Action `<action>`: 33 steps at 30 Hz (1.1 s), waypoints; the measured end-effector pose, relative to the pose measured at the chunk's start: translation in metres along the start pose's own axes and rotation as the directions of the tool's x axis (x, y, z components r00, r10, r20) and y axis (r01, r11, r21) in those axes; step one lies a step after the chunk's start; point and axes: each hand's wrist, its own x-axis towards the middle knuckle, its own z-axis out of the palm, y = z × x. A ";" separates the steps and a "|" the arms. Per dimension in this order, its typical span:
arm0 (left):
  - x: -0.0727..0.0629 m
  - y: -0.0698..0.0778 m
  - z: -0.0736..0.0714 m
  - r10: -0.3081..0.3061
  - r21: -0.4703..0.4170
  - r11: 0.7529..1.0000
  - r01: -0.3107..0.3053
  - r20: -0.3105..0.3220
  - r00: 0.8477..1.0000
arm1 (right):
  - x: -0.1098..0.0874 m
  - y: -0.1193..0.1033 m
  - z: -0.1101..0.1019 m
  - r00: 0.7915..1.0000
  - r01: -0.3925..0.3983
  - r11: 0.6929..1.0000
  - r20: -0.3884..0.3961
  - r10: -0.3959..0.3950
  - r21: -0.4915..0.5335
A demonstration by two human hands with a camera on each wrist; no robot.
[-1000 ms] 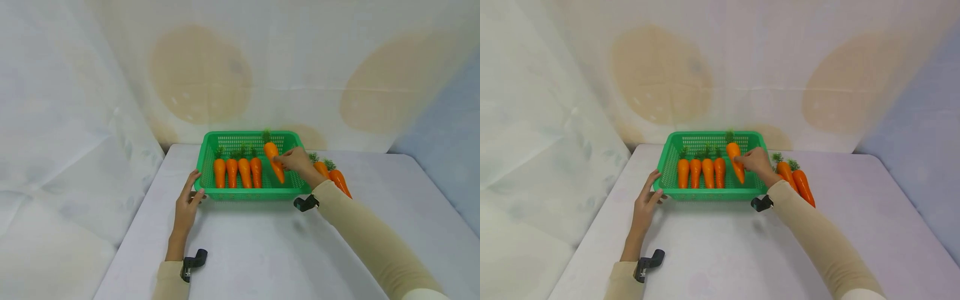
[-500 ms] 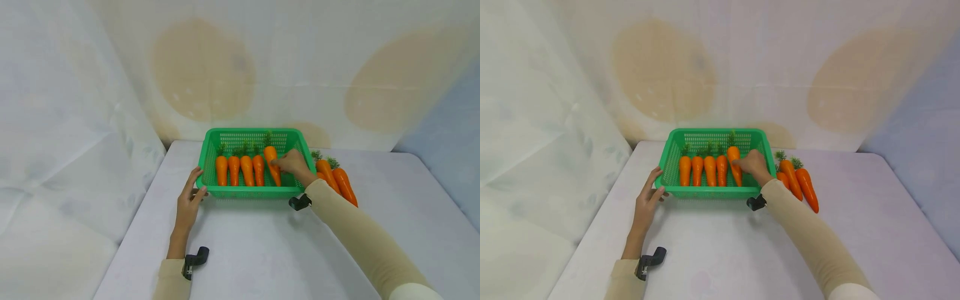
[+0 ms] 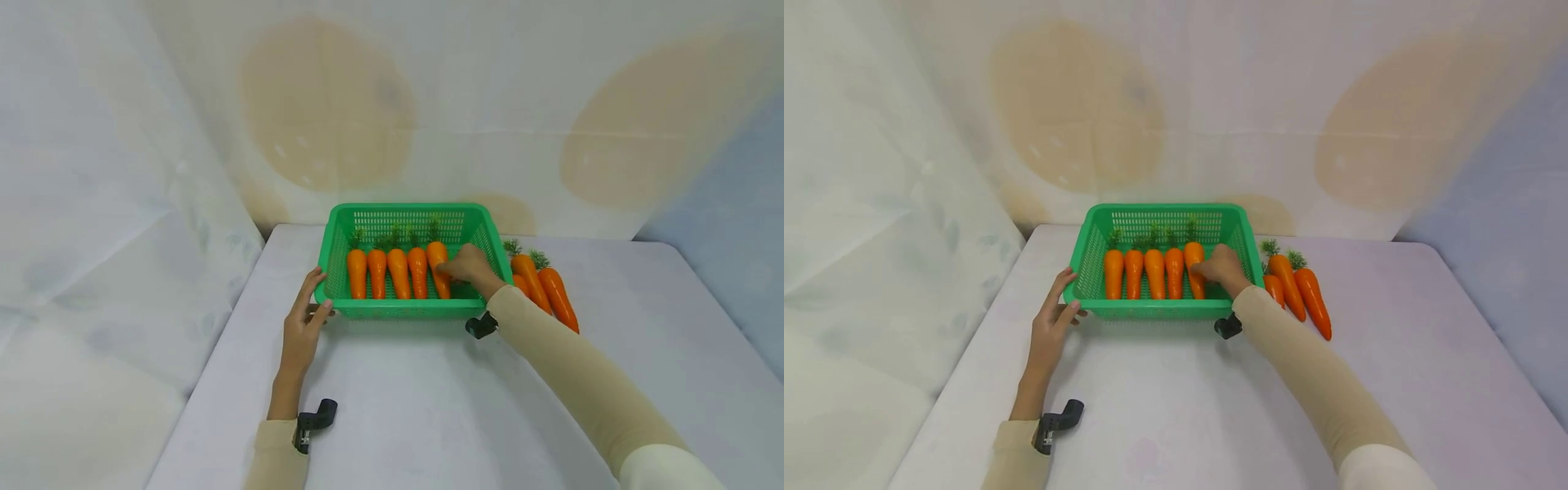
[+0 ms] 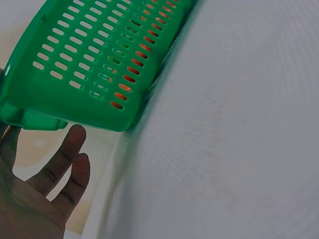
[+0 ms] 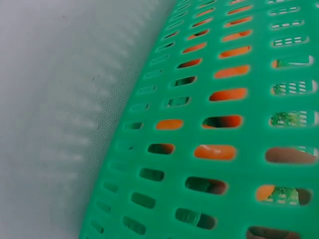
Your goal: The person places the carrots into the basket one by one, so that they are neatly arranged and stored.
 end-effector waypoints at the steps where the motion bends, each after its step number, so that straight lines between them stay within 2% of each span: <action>1: 0.000 0.001 0.000 -0.001 0.003 1.000 0.001 0.003 1.000 | 0.001 0.000 0.000 1.000 -0.009 1.000 0.008 0.009 -0.014; 6: 0.001 0.003 0.003 -0.013 0.004 1.000 0.013 0.019 1.000 | 0.004 0.004 0.001 0.998 -0.034 0.997 0.050 0.037 -0.074; 13: 0.000 0.002 0.006 -0.021 0.002 1.000 0.021 0.024 0.999 | 0.001 0.007 -0.002 0.998 -0.029 0.998 0.060 0.033 -0.061; 16: -0.001 0.002 0.007 -0.007 0.003 1.000 0.007 0.023 1.000 | -0.002 0.004 -0.006 0.999 0.006 0.999 0.034 -0.004 -0.051; 20: 0.000 0.001 0.006 0.014 0.000 1.000 -0.014 0.018 1.000 | -0.014 -0.004 -0.018 0.995 0.102 0.994 0.009 -0.102 -0.025; 24: 0.001 0.000 0.004 0.014 0.008 1.000 -0.014 0.015 1.000 | -0.031 -0.012 -0.035 0.984 0.173 0.985 0.034 -0.173 0.016; 29: 0.001 -0.001 0.001 0.002 0.016 1.000 -0.002 0.010 1.000 | -0.048 -0.011 -0.053 0.974 0.224 0.974 0.007 -0.224 0.042; 33: -0.001 -0.001 -0.003 -0.014 0.016 1.000 0.013 0.016 1.000 | -0.055 -0.001 -0.065 0.977 0.212 0.971 -0.006 -0.212 0.109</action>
